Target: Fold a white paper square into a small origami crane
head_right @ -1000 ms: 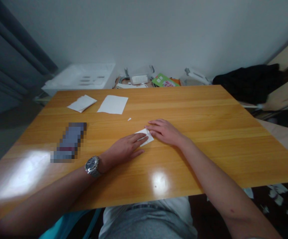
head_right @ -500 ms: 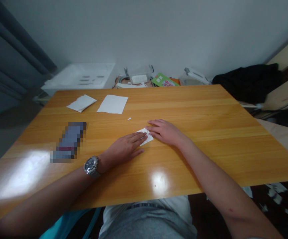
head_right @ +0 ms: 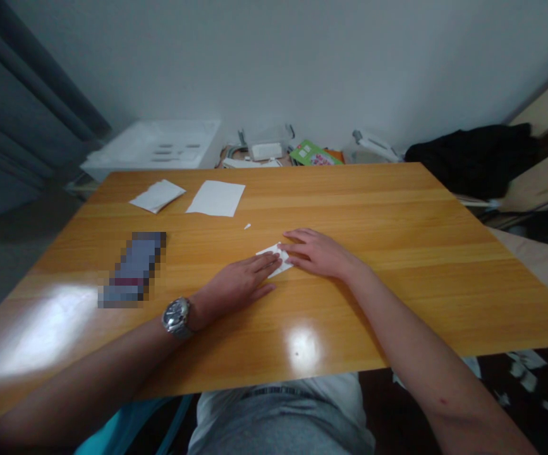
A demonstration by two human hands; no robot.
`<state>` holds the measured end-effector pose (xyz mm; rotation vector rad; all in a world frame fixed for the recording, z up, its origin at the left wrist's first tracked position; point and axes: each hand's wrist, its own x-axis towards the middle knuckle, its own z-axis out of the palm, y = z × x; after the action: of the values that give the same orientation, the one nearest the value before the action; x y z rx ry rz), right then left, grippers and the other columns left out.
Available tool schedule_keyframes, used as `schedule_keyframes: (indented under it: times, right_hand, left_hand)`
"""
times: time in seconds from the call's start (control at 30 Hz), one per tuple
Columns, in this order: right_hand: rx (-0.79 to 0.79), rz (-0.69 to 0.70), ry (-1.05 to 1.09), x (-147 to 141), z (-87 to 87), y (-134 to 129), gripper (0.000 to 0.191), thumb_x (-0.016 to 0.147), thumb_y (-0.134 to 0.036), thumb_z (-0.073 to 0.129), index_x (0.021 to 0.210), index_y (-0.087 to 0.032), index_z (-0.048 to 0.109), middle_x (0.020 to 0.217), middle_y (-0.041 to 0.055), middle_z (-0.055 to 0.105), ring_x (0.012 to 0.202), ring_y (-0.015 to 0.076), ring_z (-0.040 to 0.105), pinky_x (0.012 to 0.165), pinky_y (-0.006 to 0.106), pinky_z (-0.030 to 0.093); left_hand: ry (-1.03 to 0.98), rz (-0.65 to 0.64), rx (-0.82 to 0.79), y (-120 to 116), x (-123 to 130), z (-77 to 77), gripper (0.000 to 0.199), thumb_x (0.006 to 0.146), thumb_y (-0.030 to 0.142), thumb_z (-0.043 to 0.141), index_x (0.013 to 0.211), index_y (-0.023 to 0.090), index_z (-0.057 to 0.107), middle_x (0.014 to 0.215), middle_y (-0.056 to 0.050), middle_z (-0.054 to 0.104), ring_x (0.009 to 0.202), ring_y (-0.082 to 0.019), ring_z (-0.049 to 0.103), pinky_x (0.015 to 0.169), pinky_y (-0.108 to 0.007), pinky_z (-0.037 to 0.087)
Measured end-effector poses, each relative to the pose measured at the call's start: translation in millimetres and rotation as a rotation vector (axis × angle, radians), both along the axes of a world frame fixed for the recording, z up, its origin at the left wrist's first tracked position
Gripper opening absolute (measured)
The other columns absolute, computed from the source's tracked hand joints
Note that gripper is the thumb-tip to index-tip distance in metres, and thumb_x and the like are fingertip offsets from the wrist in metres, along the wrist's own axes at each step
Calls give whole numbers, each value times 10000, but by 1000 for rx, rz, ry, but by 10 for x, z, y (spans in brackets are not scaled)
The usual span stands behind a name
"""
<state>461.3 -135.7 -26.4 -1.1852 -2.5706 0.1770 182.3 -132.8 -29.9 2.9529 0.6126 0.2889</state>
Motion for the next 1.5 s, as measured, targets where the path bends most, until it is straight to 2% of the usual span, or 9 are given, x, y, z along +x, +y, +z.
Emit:
schedule_keyframes:
  times: [0.17,0.27,0.43,0.57,0.7,0.8,0.9,1.2,1.5]
  right_hand:
    - [-2,8,24,16,-15,8,383,1033,-360,571,1391,-260,663,1492,129,595,1360,293,562,1128,525,474]
    - [-6,11,18,18,-3,15,377,1030,-337,577,1388,-259,666,1495,131,593,1365,293,559,1132,523,468]
    - [-11,-1,6,13,8,23,365,1033,-340,568,1373,-261,676,1480,123,606,1356,290,562,1129,533,467]
    - [-9,-7,43,3,-49,7,370,1039,-334,556,1379,-244,670,1499,139,587,1372,293,552,1136,532,462]
    - [36,-6,136,-61,-81,-75,359,1049,-321,537,1371,-232,670,1462,136,618,1354,274,572,1130,514,477]
    - [94,36,187,-126,-46,-176,299,1048,-311,539,1247,-220,743,1315,126,710,1218,258,661,1045,470,548]
    - [108,76,161,-160,1,-273,284,1043,-305,550,1201,-210,765,1275,127,730,1164,260,693,996,449,579]
    - [88,51,104,-149,-18,-380,284,1044,-289,548,1231,-217,749,1357,106,705,1222,252,687,1049,433,571]
    - [81,55,112,-153,-14,-398,310,1044,-278,548,1296,-226,721,1390,101,685,1249,255,674,1059,462,568]
  left_hand:
    - [-4,29,-9,-3,-13,-18,553,1065,434,479,1509,106,463,1558,-157,492,1375,-291,558,1134,-396,504]
    - [-24,-4,-27,43,-42,-8,554,1065,443,480,1511,115,466,1559,-143,499,1380,-289,551,1139,-400,500]
    - [-45,-74,-40,163,-86,30,412,1095,303,411,1448,137,545,1488,-113,579,1328,-253,589,1162,-421,466]
    - [-51,-84,-27,186,-86,-2,388,1081,244,428,1424,126,567,1484,-125,579,1328,-247,587,1149,-408,474]
    - [-60,-65,-20,153,-81,-18,388,1080,251,435,1420,127,574,1459,-129,598,1330,-260,578,1151,-433,466]
    - [-75,-58,-68,140,-84,16,386,1085,257,426,1420,144,580,1439,-126,611,1318,-246,582,1148,-429,466]
    - [-91,-56,-129,160,-88,50,387,1086,258,423,1422,156,585,1441,-128,610,1307,-239,589,1147,-430,463]
    - [-244,-63,-332,258,-92,100,399,1107,298,348,1368,149,610,1400,-119,658,1287,-209,621,1138,-405,480]
    - [-188,-118,-286,282,-145,110,411,1099,300,385,1446,179,571,1472,-124,604,1329,-214,603,1150,-416,478]
